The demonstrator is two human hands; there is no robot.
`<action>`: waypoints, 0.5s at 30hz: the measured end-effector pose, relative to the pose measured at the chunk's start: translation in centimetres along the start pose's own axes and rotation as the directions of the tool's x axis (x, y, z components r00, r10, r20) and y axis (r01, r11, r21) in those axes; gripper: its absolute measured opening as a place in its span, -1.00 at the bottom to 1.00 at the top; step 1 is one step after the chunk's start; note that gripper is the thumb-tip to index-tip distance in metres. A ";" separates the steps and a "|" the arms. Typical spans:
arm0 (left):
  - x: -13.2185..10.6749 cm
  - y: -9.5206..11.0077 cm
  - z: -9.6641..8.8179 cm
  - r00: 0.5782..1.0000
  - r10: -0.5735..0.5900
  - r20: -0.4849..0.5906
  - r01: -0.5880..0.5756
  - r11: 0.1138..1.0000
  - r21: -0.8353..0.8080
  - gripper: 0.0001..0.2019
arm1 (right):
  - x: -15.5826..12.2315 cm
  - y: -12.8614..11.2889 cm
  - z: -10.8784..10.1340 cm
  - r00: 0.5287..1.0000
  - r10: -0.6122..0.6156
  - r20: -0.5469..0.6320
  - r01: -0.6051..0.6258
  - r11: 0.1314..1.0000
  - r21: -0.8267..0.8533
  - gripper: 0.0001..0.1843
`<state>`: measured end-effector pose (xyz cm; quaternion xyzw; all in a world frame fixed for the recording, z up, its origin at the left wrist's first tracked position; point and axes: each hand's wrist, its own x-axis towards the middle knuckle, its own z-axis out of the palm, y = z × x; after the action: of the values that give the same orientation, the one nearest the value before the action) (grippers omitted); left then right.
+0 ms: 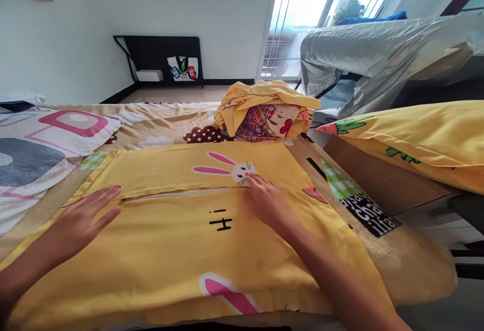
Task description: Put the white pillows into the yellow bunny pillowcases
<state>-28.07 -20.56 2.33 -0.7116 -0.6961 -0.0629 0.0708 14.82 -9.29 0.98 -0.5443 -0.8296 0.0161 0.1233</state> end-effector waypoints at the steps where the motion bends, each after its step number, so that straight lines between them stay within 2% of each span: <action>1: 2.5 3.0 -0.7 0.997 0.048 0.066 -0.045 0.998 -0.053 -0.35 | 2.0 -2.0 0.3 0.999 -0.030 0.013 0.030 0.999 0.045 -0.48; 3: 7.2 8.0 -0.9 0.976 0.096 0.196 -0.073 0.990 -0.119 -0.38 | 5.7 -5.5 1.4 0.988 -0.120 0.098 0.111 0.989 0.096 -0.42; 4: 9.1 9.6 -0.5 0.961 0.098 0.257 -0.065 0.989 -0.136 -0.39 | 7.2 -6.7 2.1 0.982 -0.129 0.138 0.116 0.988 0.101 -0.40; 5: 10.7 10.5 0.3 0.948 0.078 0.309 -0.034 0.989 -0.147 -0.39 | 8.5 -7.3 2.8 0.979 -0.125 0.159 0.110 0.989 0.099 -0.39; 6: 11.9 10.5 1.2 0.938 0.047 0.343 0.003 0.990 -0.144 -0.39 | 9.4 -7.4 3.4 0.980 -0.104 0.171 0.090 0.992 0.088 -0.39; 8: 13.2 8.2 3.3 0.943 -0.047 0.330 0.089 0.989 -0.114 -0.39 | 10.6 -5.6 4.2 0.984 -0.030 0.173 0.020 0.998 0.058 -0.38; 10: 13.2 3.9 4.9 0.952 -0.189 0.240 0.212 0.975 -0.071 -0.37 | 10.9 -2.0 4.2 0.982 0.071 0.177 -0.076 0.997 0.019 -0.36; 11: 12.8 1.6 5.4 0.942 -0.251 0.222 0.269 0.962 -0.053 -0.35 | 10.7 0.1 4.0 0.976 0.128 0.176 -0.130 0.992 -0.004 -0.36; 13: 11.8 -2.7 5.7 0.914 -0.347 0.208 0.360 0.933 -0.024 -0.32 | 10.1 3.9 3.6 0.962 0.232 0.147 -0.226 0.972 -0.056 -0.37; 15: 10.9 -5.4 5.4 0.897 -0.394 0.198 0.403 0.915 -0.004 -0.31 | 9.4 6.5 3.2 0.949 0.300 0.095 -0.291 0.951 -0.101 -0.40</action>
<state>-33.22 -8.74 -0.90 -0.5583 -0.8289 -0.0221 -0.0275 16.41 2.21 -1.38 -0.6656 -0.7440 0.0287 0.0506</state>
